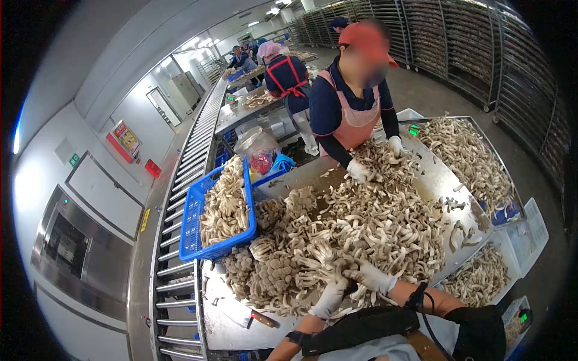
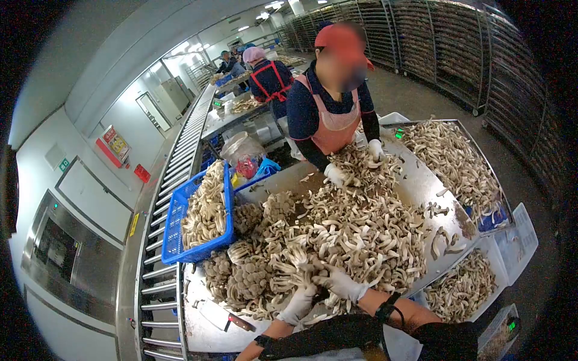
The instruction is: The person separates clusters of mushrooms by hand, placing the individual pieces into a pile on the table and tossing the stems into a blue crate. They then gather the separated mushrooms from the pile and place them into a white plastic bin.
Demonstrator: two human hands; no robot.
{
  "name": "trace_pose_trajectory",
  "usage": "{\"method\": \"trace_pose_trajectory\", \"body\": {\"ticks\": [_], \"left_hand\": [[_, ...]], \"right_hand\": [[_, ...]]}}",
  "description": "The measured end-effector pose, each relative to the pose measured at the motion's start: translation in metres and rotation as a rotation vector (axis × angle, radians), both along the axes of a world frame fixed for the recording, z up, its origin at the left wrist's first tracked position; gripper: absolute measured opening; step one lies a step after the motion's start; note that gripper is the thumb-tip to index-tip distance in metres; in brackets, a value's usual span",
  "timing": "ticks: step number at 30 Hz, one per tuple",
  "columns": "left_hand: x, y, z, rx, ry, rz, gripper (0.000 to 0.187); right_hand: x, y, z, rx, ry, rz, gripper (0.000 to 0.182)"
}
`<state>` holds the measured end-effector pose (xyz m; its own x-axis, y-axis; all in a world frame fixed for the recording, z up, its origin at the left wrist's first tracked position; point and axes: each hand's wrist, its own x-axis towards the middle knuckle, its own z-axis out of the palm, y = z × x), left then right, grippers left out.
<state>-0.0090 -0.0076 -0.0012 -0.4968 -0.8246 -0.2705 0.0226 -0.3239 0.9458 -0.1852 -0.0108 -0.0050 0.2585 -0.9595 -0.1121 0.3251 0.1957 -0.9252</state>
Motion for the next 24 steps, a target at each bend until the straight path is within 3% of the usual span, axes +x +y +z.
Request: {"method": "trace_pose_trajectory", "body": {"ticks": [1,3,4,5,7,8,10,12,13,15,16,17,20,24], "left_hand": [[-0.002,-0.005,-0.011,0.047,-0.006,0.099,0.062],[-0.012,-0.001,0.059,0.033,0.016,0.210,0.057],[-0.016,0.003,0.083,0.031,0.026,0.264,0.055],[0.002,-0.016,0.012,-0.287,-0.117,0.179,0.057],[-0.004,-0.006,0.055,-0.064,0.005,0.144,0.054],[-0.006,-0.003,0.071,0.046,0.066,0.127,0.052],[0.000,-0.008,0.045,0.277,0.349,0.162,0.049],[-0.003,-0.005,0.052,0.354,0.540,0.245,0.051],[-0.007,-0.002,0.062,0.294,0.435,0.291,0.059],[-0.009,-0.001,0.058,0.116,0.196,0.136,0.063],[-0.009,-0.001,0.053,0.028,0.079,0.059,0.065],[-0.008,-0.002,0.038,0.156,0.237,0.064,0.068],[-0.011,0.001,0.047,0.086,0.058,0.177,0.065],[-0.011,-0.004,0.045,-0.319,-0.168,0.108,0.052]], "right_hand": [[-0.002,-0.006,-0.024,-0.046,0.059,-0.056,0.049],[-0.006,-0.013,-0.067,-0.061,0.102,-0.137,0.052],[-0.003,-0.004,-0.026,0.101,-0.046,-0.144,0.052],[0.001,0.007,0.024,0.266,-0.196,-0.175,0.053],[-0.012,-0.007,-0.052,0.073,0.169,-0.021,0.055],[-0.015,-0.007,-0.044,0.044,0.247,-0.001,0.055],[-0.022,-0.005,-0.024,-0.016,0.402,0.037,0.054],[-0.016,0.002,0.029,0.188,0.124,-0.099,0.048],[-0.013,0.002,0.017,0.176,-0.087,-0.065,0.058],[-0.012,0.007,0.016,-0.266,0.584,-0.052,0.066],[-0.013,0.008,0.021,-0.211,0.667,-0.029,0.072],[-0.014,0.010,0.028,-0.157,0.750,-0.001,0.079],[-0.008,0.009,0.029,-0.300,1.001,-0.049,0.079],[-0.010,0.001,0.033,-0.193,0.830,-0.012,0.078]]}}
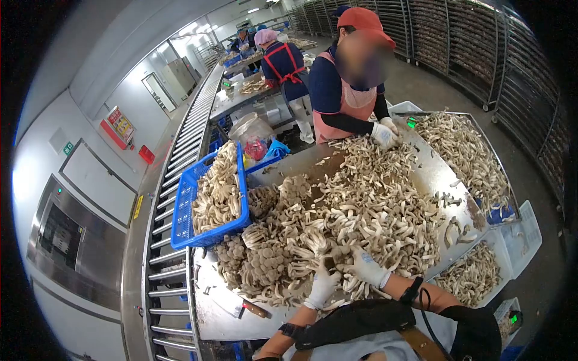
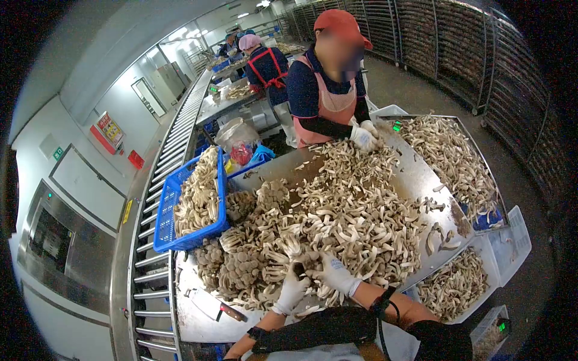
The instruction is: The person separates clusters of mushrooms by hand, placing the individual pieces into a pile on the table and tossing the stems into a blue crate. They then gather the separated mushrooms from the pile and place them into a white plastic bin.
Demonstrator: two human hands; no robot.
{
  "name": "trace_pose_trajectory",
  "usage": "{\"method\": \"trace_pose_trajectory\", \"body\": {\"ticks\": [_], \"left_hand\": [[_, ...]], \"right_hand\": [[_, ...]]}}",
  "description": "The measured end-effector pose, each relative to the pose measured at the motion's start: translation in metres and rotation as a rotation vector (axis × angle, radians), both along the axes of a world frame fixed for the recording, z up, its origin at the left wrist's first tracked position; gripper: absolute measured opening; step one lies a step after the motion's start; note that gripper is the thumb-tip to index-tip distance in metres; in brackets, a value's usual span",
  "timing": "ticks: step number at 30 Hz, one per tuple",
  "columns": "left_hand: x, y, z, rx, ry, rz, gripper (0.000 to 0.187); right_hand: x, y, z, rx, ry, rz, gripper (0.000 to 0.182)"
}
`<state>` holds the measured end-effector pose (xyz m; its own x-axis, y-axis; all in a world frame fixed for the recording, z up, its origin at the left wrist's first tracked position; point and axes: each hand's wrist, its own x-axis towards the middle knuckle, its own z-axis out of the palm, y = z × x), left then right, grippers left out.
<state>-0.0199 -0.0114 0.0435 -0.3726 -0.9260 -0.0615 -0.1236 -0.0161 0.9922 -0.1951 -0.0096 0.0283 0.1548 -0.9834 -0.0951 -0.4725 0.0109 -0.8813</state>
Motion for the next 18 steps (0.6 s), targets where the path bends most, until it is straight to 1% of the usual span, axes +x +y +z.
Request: {"method": "trace_pose_trajectory", "body": {"ticks": [1,4,5,6,7,8,9,10,11,12,13,14,15,16,17,18], "left_hand": [[0.001,0.000,-0.007,0.086,0.080,0.010,0.050],[0.004,0.005,-0.030,0.340,0.323,0.046,0.045],[-0.001,0.009,-0.017,0.500,0.655,0.035,0.039],[0.001,0.006,-0.005,0.735,0.715,0.115,0.029],[0.010,0.001,-0.021,0.773,0.748,0.144,0.026],[0.014,-0.003,-0.030,0.811,0.781,0.173,0.024],[0.012,0.003,-0.023,0.705,0.607,0.142,0.024],[0.006,0.006,-0.054,0.583,0.668,0.023,0.025],[0.004,0.009,-0.048,0.519,0.576,-0.014,0.025],[0.002,0.010,-0.040,0.453,0.485,-0.049,0.025],[0.003,0.003,-0.040,0.593,0.581,0.083,0.025],[0.007,-0.006,-0.039,0.730,0.673,0.215,0.026],[0.008,-0.005,-0.025,0.693,0.563,0.211,0.022],[0.007,-0.002,-0.032,0.521,0.476,0.080,0.022],[0.005,0.004,-0.043,0.347,0.388,-0.050,0.022],[0.005,0.000,-0.036,0.446,0.375,-0.070,0.027]], "right_hand": [[0.000,0.001,0.000,0.029,-0.040,0.003,0.078],[0.007,0.008,-0.003,-0.227,0.142,-0.010,0.054],[0.002,0.004,-0.024,-0.217,0.022,0.007,0.055],[-0.002,0.001,-0.036,-0.206,-0.098,0.025,0.056],[-0.004,0.000,-0.049,-0.066,-0.361,-0.085,0.057],[-0.005,-0.002,-0.046,-0.090,-0.283,-0.052,0.057],[-0.006,-0.005,-0.043,-0.115,-0.206,-0.021,0.057],[-0.005,0.007,-0.041,-0.307,0.243,0.033,0.053],[-0.009,0.003,-0.045,-0.167,0.030,0.075,0.054],[-0.012,0.001,-0.049,-0.063,-0.135,0.060,0.055],[-0.015,0.000,-0.052,0.039,-0.297,0.033,0.056],[-0.017,-0.001,-0.056,0.101,-0.413,-0.053,0.056],[-0.016,0.000,-0.057,0.054,-0.387,-0.043,0.056],[-0.015,0.001,-0.059,0.006,-0.360,-0.034,0.056],[-0.014,0.004,-0.061,-0.151,-0.188,0.074,0.055],[-0.014,0.001,-0.051,0.007,-0.337,0.078,0.055]]}}
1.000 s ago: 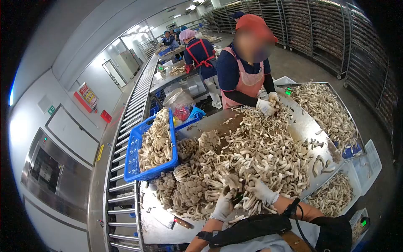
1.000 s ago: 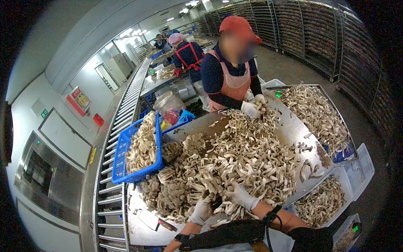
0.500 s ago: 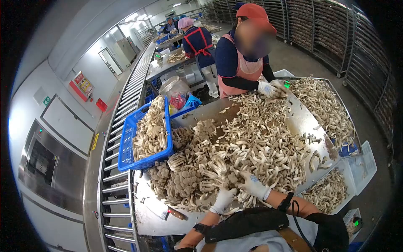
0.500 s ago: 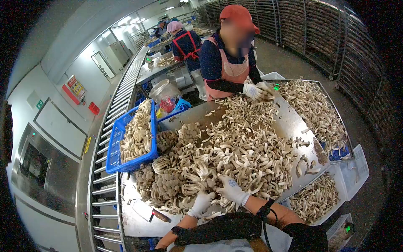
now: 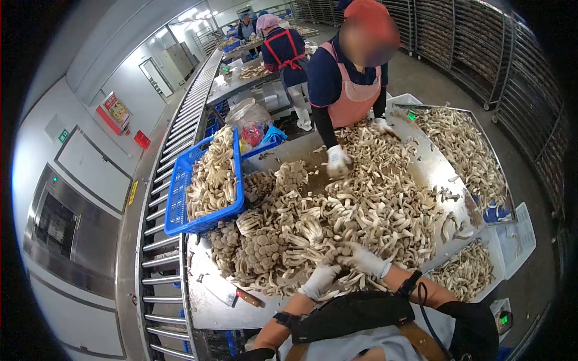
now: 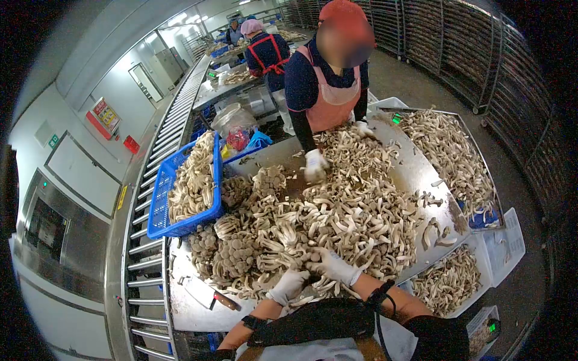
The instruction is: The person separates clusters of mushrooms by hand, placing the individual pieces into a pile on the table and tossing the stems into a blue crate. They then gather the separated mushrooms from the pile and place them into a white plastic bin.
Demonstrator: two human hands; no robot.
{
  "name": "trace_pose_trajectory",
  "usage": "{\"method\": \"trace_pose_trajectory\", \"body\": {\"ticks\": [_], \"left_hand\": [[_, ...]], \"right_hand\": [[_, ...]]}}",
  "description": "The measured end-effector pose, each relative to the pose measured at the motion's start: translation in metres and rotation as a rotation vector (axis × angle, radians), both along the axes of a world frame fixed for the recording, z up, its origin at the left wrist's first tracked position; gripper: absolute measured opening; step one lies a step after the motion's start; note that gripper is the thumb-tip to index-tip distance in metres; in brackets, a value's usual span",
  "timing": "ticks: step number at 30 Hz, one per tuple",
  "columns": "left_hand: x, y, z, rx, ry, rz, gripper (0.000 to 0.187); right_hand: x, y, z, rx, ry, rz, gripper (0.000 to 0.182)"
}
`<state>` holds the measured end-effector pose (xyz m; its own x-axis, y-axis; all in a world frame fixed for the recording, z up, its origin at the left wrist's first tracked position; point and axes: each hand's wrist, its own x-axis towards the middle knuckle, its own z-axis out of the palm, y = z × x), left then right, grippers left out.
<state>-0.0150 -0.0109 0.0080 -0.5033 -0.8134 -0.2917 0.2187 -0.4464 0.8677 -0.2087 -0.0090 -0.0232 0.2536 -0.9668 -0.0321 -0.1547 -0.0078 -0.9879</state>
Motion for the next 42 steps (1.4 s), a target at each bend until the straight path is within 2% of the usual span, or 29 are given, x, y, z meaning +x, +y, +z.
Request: {"method": "trace_pose_trajectory", "body": {"ticks": [1,2,3,4,5,6,8,10,11,12,13,15,16,17,18,19,21,22,25,26,30,32,33,34,36,38,40,41,42], "left_hand": [[0.000,-0.003,0.008,0.092,-0.011,-0.038,0.033],[0.014,-0.013,-0.003,-0.496,-0.296,-0.220,0.039],[0.024,-0.022,0.004,-1.091,-0.599,-0.194,0.045],[0.021,-0.019,0.008,-0.847,-0.419,-0.200,0.047],[0.018,-0.016,0.009,-0.602,-0.242,-0.173,0.048],[0.005,-0.012,0.009,0.047,0.075,-0.188,0.050],[0.004,-0.024,-0.007,0.068,0.097,-0.139,0.053],[0.003,-0.023,0.065,0.224,0.146,0.052,0.050],[0.003,-0.027,0.073,0.160,0.104,0.036,0.048],[0.004,-0.025,0.075,0.113,0.058,0.014,0.046],[0.002,-0.026,0.072,-0.014,-0.030,-0.028,0.042],[0.002,-0.037,0.047,-0.095,-0.065,-0.070,0.036],[0.004,-0.039,0.030,-0.049,-0.022,-0.059,0.034],[-0.001,-0.035,0.036,0.099,0.110,0.015,0.032],[-0.006,-0.034,0.050,0.238,0.235,0.103,0.030],[-0.005,-0.039,0.055,0.150,0.159,0.133,0.030],[-0.016,-0.052,0.053,-0.048,0.024,0.112,0.031],[-0.022,-0.052,0.057,-0.131,-0.048,0.062,0.031],[-0.025,-0.064,0.062,-0.201,-0.166,0.047,0.027],[-0.022,-0.070,0.064,-0.175,-0.239,0.089,0.029],[-0.022,-0.071,0.081,-0.086,-0.091,0.241,0.041],[-0.008,-0.059,0.069,-0.238,-0.768,-0.054,0.065],[0.000,-0.041,0.037,-0.205,-0.517,-0.142,0.070],[0.004,-0.021,0.008,-0.537,-0.893,-0.292,0.061],[-0.005,0.010,-0.067,-0.828,-1.219,-0.545,0.081],[-0.031,0.018,-0.046,-0.927,-1.275,-0.541,0.080],[-0.050,-0.004,-0.030,-0.655,-1.326,-0.659,0.078],[-0.047,-0.018,-0.028,-0.495,-1.199,-0.684,0.073],[-0.034,-0.022,-0.048,-0.628,-1.041,-0.483,0.070]], "right_hand": [[0.000,-0.003,0.011,0.163,-0.135,0.010,0.056],[-0.002,-0.006,0.024,0.276,-0.332,-0.026,0.057],[-0.003,-0.009,0.037,0.385,-0.530,-0.076,0.058],[-0.004,-0.007,0.038,0.375,-0.821,0.010,0.059],[0.000,-0.005,0.037,0.091,-0.312,0.092,0.060],[-0.001,-0.007,0.040,0.169,-0.293,0.087,0.061],[0.001,-0.012,0.064,0.326,-0.255,0.076,0.063],[0.002,-0.015,0.072,0.378,-0.832,-0.043,0.064],[0.007,-0.013,0.079,0.407,-0.695,-0.285,0.065],[0.009,-0.010,0.101,0.359,-0.800,-0.181,0.070],[0.006,-0.021,0.054,0.385,-0.745,-0.173,0.067],[0.005,-0.029,0.036,0.443,-0.790,-0.135,0.063],[0.007,-0.019,0.107,0.508,-0.585,-0.229,0.061],[0.001,-0.022,0.113,0.422,-0.561,-0.092,0.056],[0.001,-0.021,0.122,0.314,-0.580,-0.106,0.053],[-0.006,-0.037,0.086,0.159,-0.621,-0.077,0.053],[0.000,-0.045,0.107,0.199,-0.762,-0.205,0.065],[-0.003,-0.051,0.104,0.396,-0.854,-0.101,0.072],[0.003,-0.065,0.103,0.325,-0.587,-0.211,0.084],[-0.008,-0.101,0.033,0.179,-0.407,-0.312,0.089],[-0.036,-0.088,0.022,0.082,0.062,-0.390,0.060],[-0.055,-0.044,0.038,-0.194,0.528,-0.272,0.054],[-0.058,-0.022,0.048,-0.339,0.753,-0.207,0.052],[-0.056,-0.006,0.053,-0.490,0.974,-0.139,0.049],[-0.037,0.032,0.017,0.327,0.396,0.022,0.052],[-0.031,0.069,-0.026,0.214,0.611,0.575,0.063],[-0.032,0.056,0.012,0.495,0.488,0.253,0.067],[-0.039,0.058,-0.011,0.335,0.507,0.196,0.067],[-0.045,0.059,-0.032,0.174,0.538,0.135,0.067]]}}
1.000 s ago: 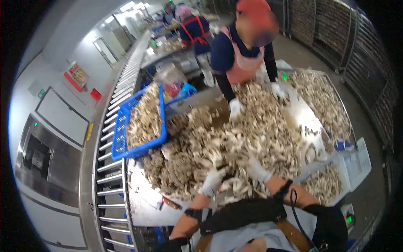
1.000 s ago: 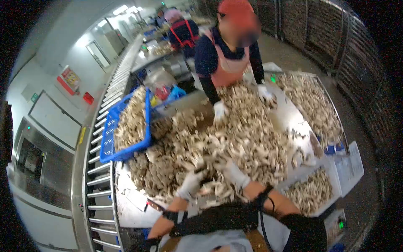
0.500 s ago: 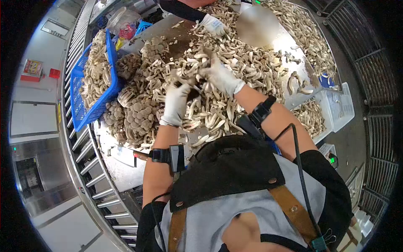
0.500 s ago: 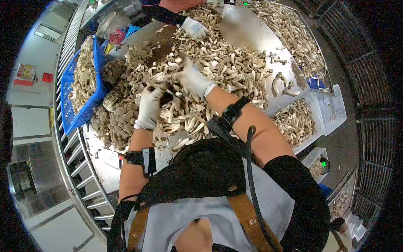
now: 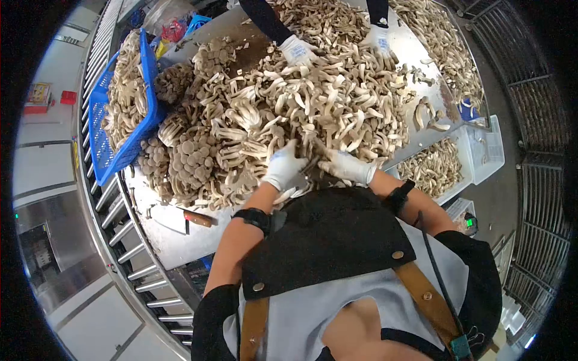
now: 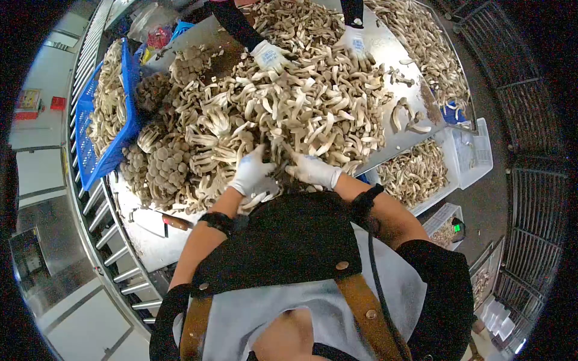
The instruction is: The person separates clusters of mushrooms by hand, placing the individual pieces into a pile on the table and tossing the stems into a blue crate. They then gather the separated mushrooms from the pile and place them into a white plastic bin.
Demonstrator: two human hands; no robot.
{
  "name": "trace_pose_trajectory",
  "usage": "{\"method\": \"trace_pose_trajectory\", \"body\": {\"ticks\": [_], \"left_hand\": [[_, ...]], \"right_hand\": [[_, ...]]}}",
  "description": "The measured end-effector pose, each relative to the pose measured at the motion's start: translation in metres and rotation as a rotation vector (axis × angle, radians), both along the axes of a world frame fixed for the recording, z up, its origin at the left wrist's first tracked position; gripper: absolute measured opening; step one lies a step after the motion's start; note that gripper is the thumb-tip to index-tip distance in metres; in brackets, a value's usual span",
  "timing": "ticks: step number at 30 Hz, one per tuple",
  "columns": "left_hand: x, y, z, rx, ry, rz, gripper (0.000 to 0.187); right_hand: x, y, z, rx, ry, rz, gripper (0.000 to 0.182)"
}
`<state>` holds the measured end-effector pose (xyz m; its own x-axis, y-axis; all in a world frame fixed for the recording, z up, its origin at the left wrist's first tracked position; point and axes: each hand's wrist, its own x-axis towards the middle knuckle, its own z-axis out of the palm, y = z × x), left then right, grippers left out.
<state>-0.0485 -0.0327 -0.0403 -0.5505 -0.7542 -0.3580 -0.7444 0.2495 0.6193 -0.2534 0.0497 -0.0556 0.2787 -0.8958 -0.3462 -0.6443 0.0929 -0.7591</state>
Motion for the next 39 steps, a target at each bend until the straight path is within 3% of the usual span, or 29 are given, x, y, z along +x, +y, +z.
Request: {"method": "trace_pose_trajectory", "body": {"ticks": [2,5,6,8,9,12,13,14,15,18,20,21,22,24,26,27,29,31,32,34,35,38,39], "left_hand": [[0.015,-0.016,-0.029,0.226,0.144,0.136,0.072],[0.015,-0.005,-0.035,0.432,0.298,0.203,0.075],[0.013,0.002,-0.041,0.497,0.347,0.233,0.075],[0.012,0.007,-0.044,0.438,0.289,0.213,0.073],[0.012,0.010,-0.023,0.447,0.325,0.231,0.073],[0.019,0.019,0.029,0.350,0.387,0.251,0.070],[0.025,0.019,0.024,0.324,0.341,0.222,0.069],[0.032,0.020,0.017,0.301,0.295,0.192,0.067],[0.033,0.020,0.010,0.380,0.359,0.265,0.064],[0.038,0.033,0.008,0.880,0.986,0.645,0.052],[0.038,0.035,0.007,0.851,0.987,0.620,0.052],[0.039,0.039,0.002,0.846,0.962,0.580,0.052],[0.039,0.042,-0.001,0.841,0.938,0.541,0.052],[0.034,0.042,0.010,0.912,1.031,0.593,0.049],[0.033,0.042,0.037,1.027,1.204,0.725,0.047],[0.033,0.039,0.043,1.076,1.226,0.698,0.044],[0.032,0.039,0.028,1.000,1.226,0.612,0.042],[0.031,0.037,0.014,1.064,1.232,0.558,0.040],[0.031,0.034,0.011,1.056,1.290,0.630,0.041],[0.027,0.028,0.011,1.036,1.401,0.775,0.042],[0.026,0.027,0.013,1.025,1.454,0.848,0.043],[0.025,0.036,0.015,0.985,1.159,0.650,0.034],[0.020,0.036,0.013,0.999,1.156,0.565,0.031]], "right_hand": [[-0.004,-0.002,-0.007,-0.129,-0.029,-0.131,0.056],[0.011,-0.007,0.016,-0.050,-0.150,-0.372,0.054],[0.019,-0.012,0.018,0.107,-0.181,-0.323,0.057],[0.029,-0.025,0.018,0.242,0.038,-0.215,0.057],[0.029,-0.027,0.002,0.154,0.012,-0.191,0.057],[0.030,-0.024,0.033,0.008,-0.228,-0.223,0.042],[0.036,-0.024,0.021,0.104,-0.477,-0.341,0.040],[0.038,-0.023,0.019,0.081,-0.459,-0.287,0.041],[0.039,-0.025,0.021,0.054,-0.441,-0.234,0.041],[0.040,-0.031,0.039,0.028,-0.503,-0.306,0.045],[0.041,-0.031,0.059,0.043,-0.579,-0.433,0.047],[0.044,-0.035,0.033,0.125,-0.779,-0.414,0.045],[0.043,-0.033,0.032,-0.103,-0.341,-0.235,0.045],[0.043,-0.043,0.002,0.031,-0.418,-0.298,0.045],[0.042,-0.044,0.030,0.091,-0.645,-0.439,0.045],[0.034,-0.045,0.038,-0.016,-0.435,-0.349,0.044],[0.035,-0.050,0.010,0.421,-1.126,-0.497,0.043],[0.037,-0.047,0.038,0.401,-1.012,-0.382,0.042],[0.038,-0.046,0.053,0.387,-0.957,-0.324,0.041],[0.028,-0.049,0.069,0.154,-0.574,-0.301,0.042],[0.019,-0.049,0.080,0.195,-0.577,-0.337,0.043],[0.039,-0.049,0.065,0.302,-0.696,-0.243,0.029],[0.037,-0.047,0.052,0.127,-0.618,-0.202,0.034]]}}
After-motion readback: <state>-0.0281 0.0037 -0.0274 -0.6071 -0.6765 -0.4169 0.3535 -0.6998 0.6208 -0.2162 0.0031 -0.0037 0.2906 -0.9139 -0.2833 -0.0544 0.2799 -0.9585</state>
